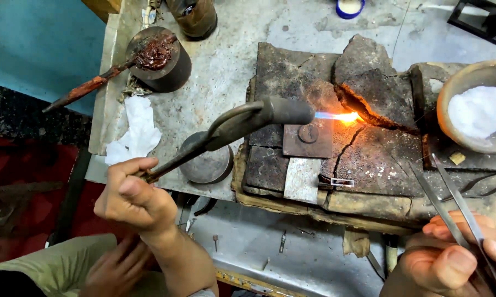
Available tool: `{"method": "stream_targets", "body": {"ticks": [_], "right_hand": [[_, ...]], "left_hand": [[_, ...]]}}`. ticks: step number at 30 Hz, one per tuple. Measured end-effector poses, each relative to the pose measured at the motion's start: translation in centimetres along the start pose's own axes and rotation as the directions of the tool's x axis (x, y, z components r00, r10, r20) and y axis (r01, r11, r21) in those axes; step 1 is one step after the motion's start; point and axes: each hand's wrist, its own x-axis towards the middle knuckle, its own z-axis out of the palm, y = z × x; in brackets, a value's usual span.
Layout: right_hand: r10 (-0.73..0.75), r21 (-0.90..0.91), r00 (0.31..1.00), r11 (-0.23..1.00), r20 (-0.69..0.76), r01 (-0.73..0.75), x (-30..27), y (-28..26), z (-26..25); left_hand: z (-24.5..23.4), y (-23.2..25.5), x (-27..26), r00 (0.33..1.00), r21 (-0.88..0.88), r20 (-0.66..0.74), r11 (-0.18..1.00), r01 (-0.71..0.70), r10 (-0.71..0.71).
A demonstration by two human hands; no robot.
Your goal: Using a gas torch to heat and solder small metal jewelry components on a soldering block.
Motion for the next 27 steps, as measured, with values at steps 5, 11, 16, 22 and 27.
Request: {"method": "stream_targets", "body": {"ticks": [5, 11, 16, 22, 27], "right_hand": [[0.074, -0.211, 0.992, 0.976, 0.098, -0.052, -0.3, -0.1, -1.4], [0.089, -0.326, 0.988, 0.944, 0.127, -0.043, 0.3, -1.7, -1.3], [0.094, -0.173, 0.992, 0.982, 0.084, -0.078, -0.2, -0.8, -1.0], [-0.035, -0.085, 0.999, 0.996, -0.015, 0.033, 0.2, -0.4, -0.5], [-0.011, -0.171, 0.998, 0.985, 0.066, 0.022, 0.4, -0.3, -1.1]], "left_hand": [[0.3, -0.5, 0.0, 0.999, 0.033, -0.037, 0.999, -0.024, 0.025], [0.2, -0.2, 0.1, 0.999, 0.044, -0.029, 0.999, -0.018, 0.019], [0.1, -0.2, 0.2, 0.999, 0.038, -0.019, 0.999, -0.029, 0.03], [0.0, -0.2, 0.3, 0.999, -0.009, -0.038, 0.999, -0.039, 0.039], [-0.1, 0.0, 0.3, 0.999, 0.01, -0.037, 1.0, -0.021, 0.021]]}}
